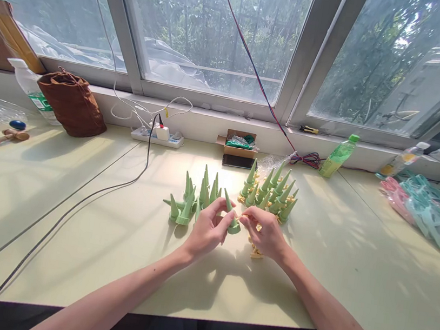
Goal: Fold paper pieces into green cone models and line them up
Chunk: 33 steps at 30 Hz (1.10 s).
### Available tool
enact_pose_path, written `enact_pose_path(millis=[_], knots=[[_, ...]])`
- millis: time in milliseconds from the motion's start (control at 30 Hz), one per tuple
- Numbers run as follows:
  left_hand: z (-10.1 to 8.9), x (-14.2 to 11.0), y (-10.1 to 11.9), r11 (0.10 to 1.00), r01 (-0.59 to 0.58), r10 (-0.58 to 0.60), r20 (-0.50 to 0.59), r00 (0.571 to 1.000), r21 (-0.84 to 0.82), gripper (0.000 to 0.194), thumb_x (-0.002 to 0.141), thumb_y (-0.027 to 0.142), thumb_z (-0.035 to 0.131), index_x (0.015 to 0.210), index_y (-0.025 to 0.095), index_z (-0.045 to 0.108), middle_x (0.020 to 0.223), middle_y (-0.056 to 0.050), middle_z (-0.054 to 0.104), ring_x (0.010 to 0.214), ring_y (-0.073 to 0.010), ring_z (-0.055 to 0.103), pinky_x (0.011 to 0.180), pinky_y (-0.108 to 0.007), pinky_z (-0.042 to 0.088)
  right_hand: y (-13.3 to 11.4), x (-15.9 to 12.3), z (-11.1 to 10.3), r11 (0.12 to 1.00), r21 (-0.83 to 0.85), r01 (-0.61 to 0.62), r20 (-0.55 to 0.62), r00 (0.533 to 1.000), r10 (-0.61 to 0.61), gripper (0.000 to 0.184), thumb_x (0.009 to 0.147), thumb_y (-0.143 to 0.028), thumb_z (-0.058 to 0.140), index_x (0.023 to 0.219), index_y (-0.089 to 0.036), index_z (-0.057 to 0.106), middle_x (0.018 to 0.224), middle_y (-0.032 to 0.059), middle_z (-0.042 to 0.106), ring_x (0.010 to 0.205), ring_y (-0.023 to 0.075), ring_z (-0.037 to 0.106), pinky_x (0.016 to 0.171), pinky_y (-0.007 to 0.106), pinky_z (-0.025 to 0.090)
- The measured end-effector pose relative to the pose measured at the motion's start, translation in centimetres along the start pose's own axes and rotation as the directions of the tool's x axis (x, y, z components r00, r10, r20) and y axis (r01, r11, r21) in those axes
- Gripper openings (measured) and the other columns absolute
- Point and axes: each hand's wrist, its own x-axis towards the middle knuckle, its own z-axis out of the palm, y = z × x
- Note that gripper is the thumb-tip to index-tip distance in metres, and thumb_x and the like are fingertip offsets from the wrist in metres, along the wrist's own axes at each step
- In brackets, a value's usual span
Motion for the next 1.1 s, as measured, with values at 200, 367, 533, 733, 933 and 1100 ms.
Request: enact_pose_path(millis=[200, 367, 533, 733, 933, 1100], knots=[[-0.1, -0.3, -1.0, 0.940, -0.211, 0.211, 0.029, 0.977, 0.269, 0.018, 0.095, 0.030, 0.051, 0.109, 0.019, 0.051, 0.078, 0.000, 0.057, 0.048, -0.0055, 0.047, 0.044, -0.018, 0.038, -0.1, 0.0, 0.1, 1.000, -0.001, -0.029, 0.060, 0.998, 0.029, 0.032, 0.098, -0.031, 0.043, 0.069, -0.019, 0.042, 0.060, -0.0038, 0.041, 0.053, 0.0092, 0.035, 0.053, 0.023, 0.030], [-0.1, -0.6, -1.8, 0.784, -0.393, 0.407, 0.081, 0.910, 0.481, 0.017, 0.095, 0.021, 0.049, 0.112, 0.019, 0.051, 0.069, 0.003, 0.051, 0.050, -0.0072, 0.043, 0.049, -0.020, 0.038, -0.3, 0.1, 0.0, 0.999, 0.015, -0.052, 0.068, 0.996, 0.051, 0.035, 0.099, -0.031, 0.040, 0.066, -0.020, 0.033, 0.058, -0.0053, 0.034, 0.051, 0.0090, 0.031, 0.052, 0.024, 0.026], [0.0, -0.6, -2.0, 0.679, -0.470, 0.493, 0.125, 0.861, 0.563, 0.015, 0.094, 0.017, 0.049, 0.109, 0.018, 0.052, 0.089, -0.003, 0.058, 0.055, -0.0067, 0.046, 0.052, -0.021, 0.040, -0.3, 0.1, 0.0, 0.997, 0.041, -0.064, 0.067, 0.996, 0.061, 0.037, 0.099, -0.032, 0.040, 0.065, -0.021, 0.028, 0.058, -0.0054, 0.031, 0.051, 0.0093, 0.030, 0.051, 0.024, 0.025], [0.1, -0.5, -1.5, 0.809, -0.386, 0.399, 0.069, 0.914, 0.444, 0.017, 0.095, 0.021, 0.048, 0.111, 0.019, 0.051, 0.081, -0.001, 0.058, 0.053, -0.0071, 0.048, 0.049, -0.020, 0.041, -0.1, 0.1, 0.2, 0.996, 0.053, -0.069, 0.047, 0.997, 0.067, 0.038, 0.099, -0.033, 0.040, 0.065, -0.021, 0.028, 0.057, -0.0056, 0.029, 0.051, 0.0091, 0.028, 0.050, 0.025, 0.023], [0.3, -0.4, -0.6, 0.945, -0.200, 0.210, -0.011, 0.978, 0.258, 0.016, 0.096, 0.030, 0.048, 0.108, 0.019, 0.050, 0.079, 0.001, 0.057, 0.048, -0.0058, 0.050, 0.044, -0.018, 0.040, -0.2, 0.2, 0.0, 0.996, 0.068, -0.055, 0.039, 0.998, 0.052, 0.038, 0.100, -0.033, 0.038, 0.066, -0.021, 0.027, 0.058, -0.0055, 0.030, 0.051, 0.0091, 0.029, 0.051, 0.025, 0.024], [0.1, -0.4, -1.3, 0.853, -0.338, 0.350, 0.045, 0.936, 0.398, 0.017, 0.095, 0.024, 0.049, 0.111, 0.019, 0.052, 0.079, 0.000, 0.058, 0.052, -0.0069, 0.047, 0.049, -0.019, 0.041, -0.2, 0.2, 0.1, 0.996, 0.048, -0.078, 0.051, 0.996, 0.076, 0.036, 0.100, -0.032, 0.036, 0.066, -0.021, 0.029, 0.058, -0.0050, 0.033, 0.051, 0.0097, 0.032, 0.052, 0.025, 0.026]])
